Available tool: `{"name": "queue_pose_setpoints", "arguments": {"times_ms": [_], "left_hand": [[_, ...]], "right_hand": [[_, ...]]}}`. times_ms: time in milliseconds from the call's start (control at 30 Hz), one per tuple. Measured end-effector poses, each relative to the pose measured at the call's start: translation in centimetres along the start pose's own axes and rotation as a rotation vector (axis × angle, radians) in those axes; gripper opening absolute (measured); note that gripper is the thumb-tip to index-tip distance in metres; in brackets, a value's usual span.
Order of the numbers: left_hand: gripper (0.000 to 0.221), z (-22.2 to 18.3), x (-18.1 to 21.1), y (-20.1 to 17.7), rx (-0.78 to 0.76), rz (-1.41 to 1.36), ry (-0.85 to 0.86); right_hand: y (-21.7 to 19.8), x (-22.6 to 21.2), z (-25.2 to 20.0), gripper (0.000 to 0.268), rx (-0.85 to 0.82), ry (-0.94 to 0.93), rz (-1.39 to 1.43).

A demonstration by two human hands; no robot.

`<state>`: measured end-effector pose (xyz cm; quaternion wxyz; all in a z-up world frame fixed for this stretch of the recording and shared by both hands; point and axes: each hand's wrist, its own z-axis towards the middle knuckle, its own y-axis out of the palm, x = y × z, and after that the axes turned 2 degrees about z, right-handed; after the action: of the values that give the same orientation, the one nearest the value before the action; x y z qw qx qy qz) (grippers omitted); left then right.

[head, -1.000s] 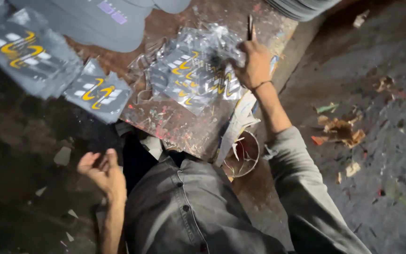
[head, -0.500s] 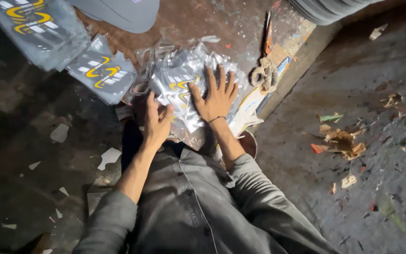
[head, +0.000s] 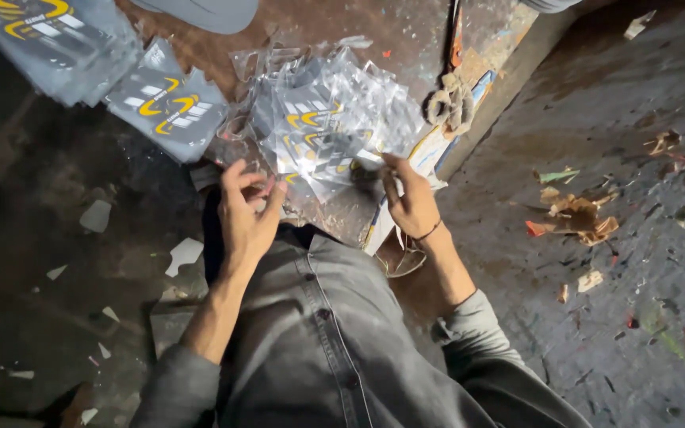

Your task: The person sorts through printed decals in plastic sleeves on a workbench, using shears to separate them and arranging them into stacks.

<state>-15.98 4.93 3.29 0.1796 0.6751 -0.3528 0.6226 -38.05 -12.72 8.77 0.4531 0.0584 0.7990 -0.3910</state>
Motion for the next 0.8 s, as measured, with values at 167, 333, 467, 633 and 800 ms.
{"name": "queue_pose_setpoints", "arguments": {"times_ms": [167,333,467,633,800], "left_hand": [[0.073,-2.7,2.8,-0.9,-0.362,-0.438,-0.134],[0.078,-2.6,1.3,-1.2,-0.412,-0.939,-0.425],[0.079,-3.4,2.5,-4.6,-0.400,-1.315,-0.455],[0.082,-3.9,2.9,-6.5,-0.422,-1.336,-0.393],[0.104,-5.0,0.7,-4.5,-0.391,-1.203,-0.272]], "right_hand": [[3.7,-6.0,-2.8,0.032,0.160,-0.290,-0.118],[4.4,-11.1,-2.5,0.052,-0.244,-0.681,0.005],[5.0,-7.1,0.4,0.046,0.140,-0.436,-0.320],[4.5,-3.5,1.3,0.053,0.315,-0.649,-0.549],[4.7,-5.0,-1.0,0.013,0.454,-0.225,-0.121]]}}
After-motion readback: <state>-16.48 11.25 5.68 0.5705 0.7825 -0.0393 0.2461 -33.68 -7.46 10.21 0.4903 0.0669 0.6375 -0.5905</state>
